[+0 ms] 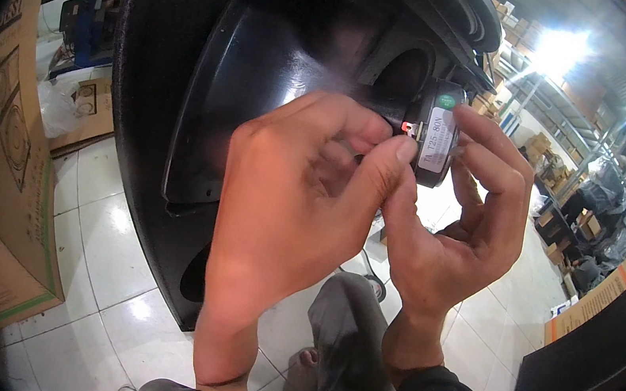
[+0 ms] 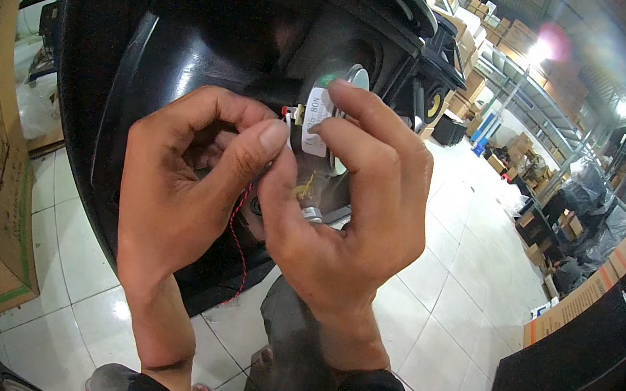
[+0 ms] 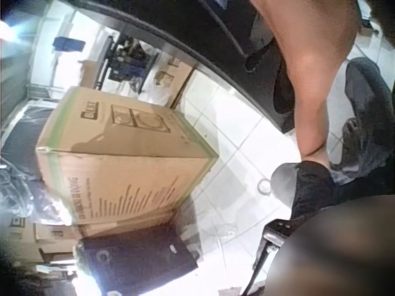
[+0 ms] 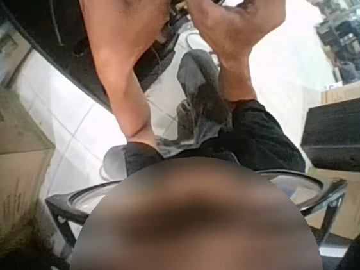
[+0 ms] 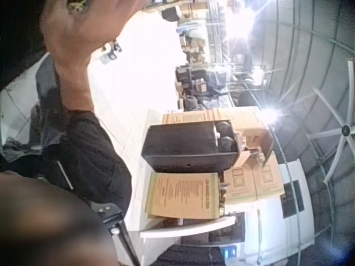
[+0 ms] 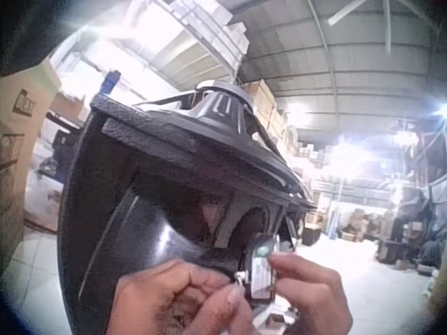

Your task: The person connects wires to a speaker terminal, secures the connections with electrical tape, and installs the speaker into a cabinet. They repeat the process for a second speaker, twisting wires and taping them before placing the speaker into the enclosure.

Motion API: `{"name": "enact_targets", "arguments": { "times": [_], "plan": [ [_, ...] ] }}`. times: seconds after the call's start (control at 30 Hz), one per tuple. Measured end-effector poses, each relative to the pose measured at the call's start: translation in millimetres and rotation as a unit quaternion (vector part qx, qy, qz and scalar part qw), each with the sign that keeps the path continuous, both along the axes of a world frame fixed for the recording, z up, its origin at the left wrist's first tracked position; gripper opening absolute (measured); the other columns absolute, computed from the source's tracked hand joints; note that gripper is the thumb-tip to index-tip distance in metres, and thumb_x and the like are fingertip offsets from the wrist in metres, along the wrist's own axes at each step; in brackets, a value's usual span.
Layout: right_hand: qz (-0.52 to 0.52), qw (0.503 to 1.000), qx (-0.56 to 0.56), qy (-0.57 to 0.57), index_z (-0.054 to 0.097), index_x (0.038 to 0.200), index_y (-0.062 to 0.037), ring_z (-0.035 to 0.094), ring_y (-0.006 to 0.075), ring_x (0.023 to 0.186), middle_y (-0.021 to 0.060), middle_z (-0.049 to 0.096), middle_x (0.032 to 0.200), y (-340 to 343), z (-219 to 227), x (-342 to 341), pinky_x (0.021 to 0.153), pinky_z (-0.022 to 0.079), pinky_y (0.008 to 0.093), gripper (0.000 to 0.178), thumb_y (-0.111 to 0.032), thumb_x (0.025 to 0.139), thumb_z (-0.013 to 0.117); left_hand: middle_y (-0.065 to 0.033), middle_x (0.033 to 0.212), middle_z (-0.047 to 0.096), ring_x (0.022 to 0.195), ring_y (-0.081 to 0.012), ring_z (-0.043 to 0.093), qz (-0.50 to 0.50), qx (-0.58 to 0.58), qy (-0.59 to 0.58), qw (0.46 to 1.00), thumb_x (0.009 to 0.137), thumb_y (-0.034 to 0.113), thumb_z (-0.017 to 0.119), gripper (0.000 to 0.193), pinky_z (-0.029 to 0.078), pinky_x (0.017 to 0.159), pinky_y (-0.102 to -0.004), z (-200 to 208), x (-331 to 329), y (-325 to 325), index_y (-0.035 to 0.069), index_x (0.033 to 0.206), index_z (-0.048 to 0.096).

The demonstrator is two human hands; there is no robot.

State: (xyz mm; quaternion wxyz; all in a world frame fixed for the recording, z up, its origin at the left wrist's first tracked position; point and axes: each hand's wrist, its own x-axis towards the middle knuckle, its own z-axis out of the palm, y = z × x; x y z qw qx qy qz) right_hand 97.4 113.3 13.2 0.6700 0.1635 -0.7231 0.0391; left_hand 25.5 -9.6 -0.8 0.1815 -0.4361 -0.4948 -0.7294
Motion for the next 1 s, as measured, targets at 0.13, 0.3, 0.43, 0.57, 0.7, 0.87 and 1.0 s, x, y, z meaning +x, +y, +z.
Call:
{"name": "enact_targets", "arguments": {
  "times": [0.13,0.3,0.43,0.57,0.7,0.87,1.0],
  "plan": [
    [0.011,1.000,0.005,-0.001,0.058,0.107,0.0008,0.065,0.0273,0.114,0.0217,0.061,0.122,3,-1,-1,0.092,0.061,0.0352,0.041,0.003,0.073,0.081,-0.0083,0.083,0.066,0.070,-0.0120,0.063,0.179,0.041,0.155,0.971,0.086,0.002,0.072,0.010,0.049,0.064,-0.0228,0,0,6,-0.001,0.095,0.068],
    [0.023,1.000,0.002,0.005,0.057,0.108,0.0007,0.065,0.0267,0.113,0.0223,0.062,0.122,4,-2,-3,0.091,0.061,0.0334,0.042,0.003,0.073,0.081,-0.0112,0.083,0.064,0.073,-0.0167,0.063,0.280,0.082,0.281,0.914,0.082,-0.006,0.068,0.009,0.049,0.065,-0.0253,7,-8,14,-0.002,0.090,0.066],
    [0.009,1.000,0.011,0.003,0.056,0.108,0.0004,0.066,0.0263,0.112,0.0226,0.062,0.122,2,-1,-1,0.090,0.061,0.0322,0.043,0.004,0.073,0.079,-0.0090,0.082,0.062,0.071,-0.0141,0.060,0.200,0.075,0.247,0.945,0.085,-0.003,0.065,0.003,0.046,0.063,-0.0249,12,-19,14,-0.001,0.088,0.064],
    [0.018,1.000,0.006,-0.002,0.056,0.108,0.0004,0.066,0.0261,0.112,0.0227,0.061,0.123,1,0,0,0.089,0.061,0.0320,0.042,0.006,0.072,0.078,-0.0055,0.080,0.061,0.068,-0.0105,0.055,0.130,0.054,0.192,0.971,0.089,0.003,0.063,0.004,0.042,0.059,-0.0243,14,-23,15,-0.001,0.087,0.064],
    [0.034,0.999,-0.002,-0.005,0.055,0.107,0.0009,0.066,0.0266,0.112,0.0231,0.060,0.123,2,-1,-2,0.089,0.061,0.0324,0.043,0.007,0.071,0.077,-0.0034,0.082,0.062,0.069,-0.0074,0.055,0.057,0.030,0.139,0.988,0.092,0.008,0.066,0.010,0.041,0.057,-0.0216,13,-25,11,-0.001,0.090,0.066],
    [0.038,0.999,-0.015,-0.006,0.055,0.107,0.0015,0.065,0.0279,0.112,0.0239,0.059,0.124,2,-4,-2,0.090,0.061,0.0334,0.043,0.007,0.071,0.077,-0.0044,0.084,0.065,0.073,-0.0065,0.060,0.056,0.043,0.066,0.995,0.091,0.007,0.071,0.009,0.046,0.059,-0.0196,3,-23,5,-0.001,0.097,0.070],
    [0.035,0.999,-0.017,-0.005,0.055,0.107,0.0021,0.065,0.0282,0.113,0.0240,0.059,0.123,1,-4,-2,0.090,0.062,0.0339,0.043,0.007,0.071,0.078,-0.0083,0.090,0.068,0.078,-0.0117,0.065,0.189,0.144,0.280,0.930,0.082,-0.002,0.076,0.015,0.051,0.064,-0.0220,-1,-36,10,0.000,0.097,0.072]
  ]
}}
